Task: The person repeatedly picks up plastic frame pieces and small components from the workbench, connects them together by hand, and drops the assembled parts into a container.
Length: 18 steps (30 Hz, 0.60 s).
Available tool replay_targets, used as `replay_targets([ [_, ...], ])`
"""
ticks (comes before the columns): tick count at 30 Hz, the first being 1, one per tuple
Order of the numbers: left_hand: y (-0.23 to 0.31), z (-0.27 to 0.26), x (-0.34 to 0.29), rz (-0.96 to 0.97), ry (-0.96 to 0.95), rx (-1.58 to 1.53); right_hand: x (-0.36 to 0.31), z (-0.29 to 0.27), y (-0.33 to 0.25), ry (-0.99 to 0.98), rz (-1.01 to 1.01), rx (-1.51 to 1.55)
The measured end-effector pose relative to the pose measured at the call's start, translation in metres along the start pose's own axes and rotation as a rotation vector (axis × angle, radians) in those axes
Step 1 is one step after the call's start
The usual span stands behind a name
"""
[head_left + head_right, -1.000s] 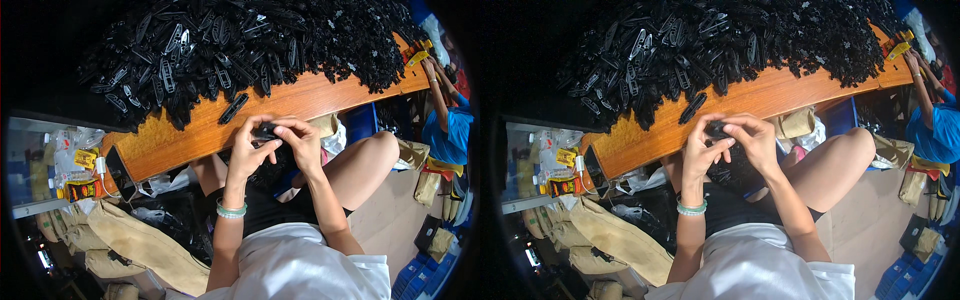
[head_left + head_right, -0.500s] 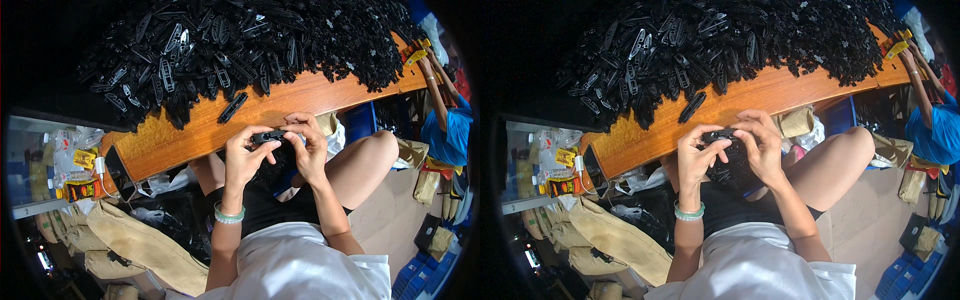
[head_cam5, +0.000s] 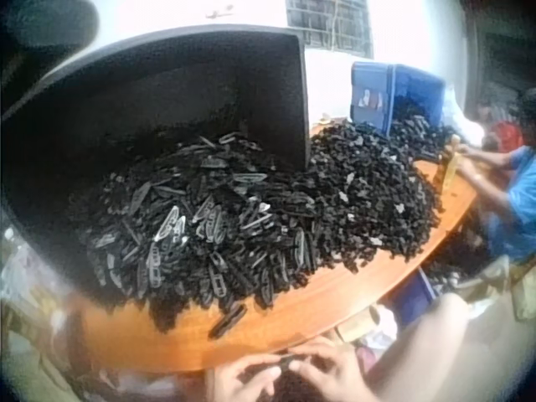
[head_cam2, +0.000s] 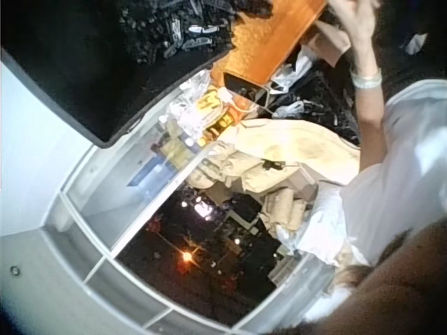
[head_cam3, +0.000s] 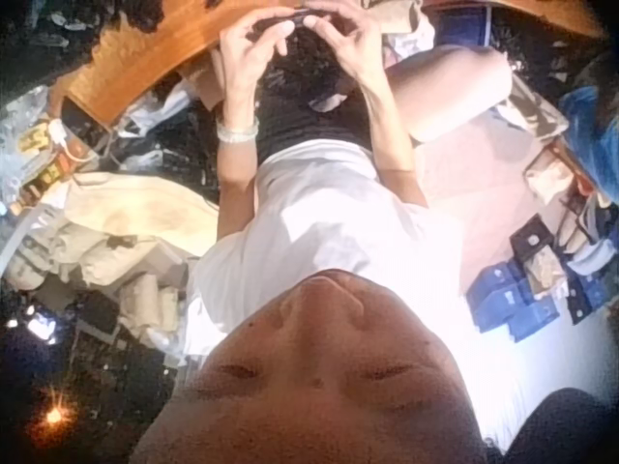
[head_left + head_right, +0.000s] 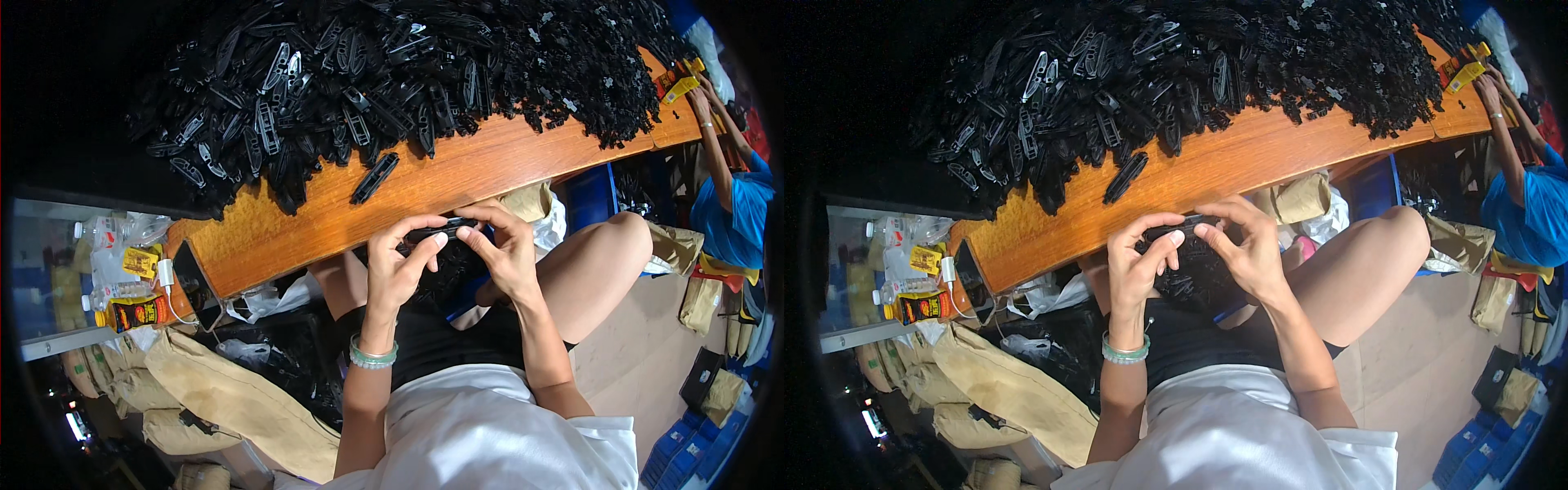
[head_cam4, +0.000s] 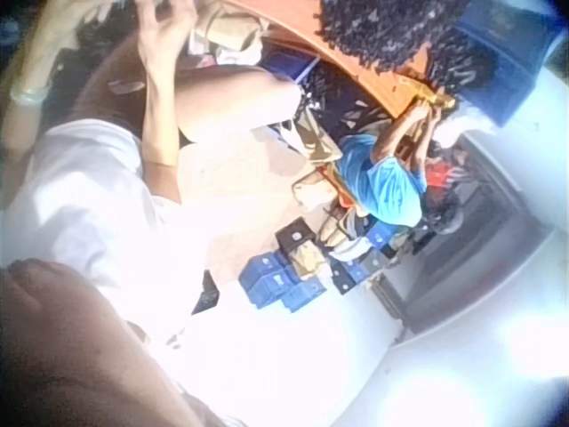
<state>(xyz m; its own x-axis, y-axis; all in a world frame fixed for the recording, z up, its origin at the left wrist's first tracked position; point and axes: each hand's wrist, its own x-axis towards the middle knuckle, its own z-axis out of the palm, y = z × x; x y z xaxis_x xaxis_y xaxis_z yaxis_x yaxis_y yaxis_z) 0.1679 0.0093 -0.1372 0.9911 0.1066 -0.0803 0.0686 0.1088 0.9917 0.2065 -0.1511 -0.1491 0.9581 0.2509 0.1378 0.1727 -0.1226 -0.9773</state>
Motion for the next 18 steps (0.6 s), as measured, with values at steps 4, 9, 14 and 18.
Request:
replay_targets([
  [4, -0.008, -0.004, 0.002, 0.256, -0.075, 0.353, 0.012, -0.018, 0.002, -0.259, 0.033, -0.032],
  [9, -0.003, -0.010, 0.024, 0.644, 0.336, 0.820, 0.068, -0.040, 0.009, 0.306, -0.134, -0.493],
  [14, 0.000, -0.021, 0.049, 0.558, 0.446, 1.141, 0.122, -0.053, 0.043, 0.472, -0.381, -0.977],
  [18, -0.006, -0.025, 0.045, 0.558, 0.349, 1.015, 0.111, -0.038, 0.042, 0.487, -0.431, -0.983],
])
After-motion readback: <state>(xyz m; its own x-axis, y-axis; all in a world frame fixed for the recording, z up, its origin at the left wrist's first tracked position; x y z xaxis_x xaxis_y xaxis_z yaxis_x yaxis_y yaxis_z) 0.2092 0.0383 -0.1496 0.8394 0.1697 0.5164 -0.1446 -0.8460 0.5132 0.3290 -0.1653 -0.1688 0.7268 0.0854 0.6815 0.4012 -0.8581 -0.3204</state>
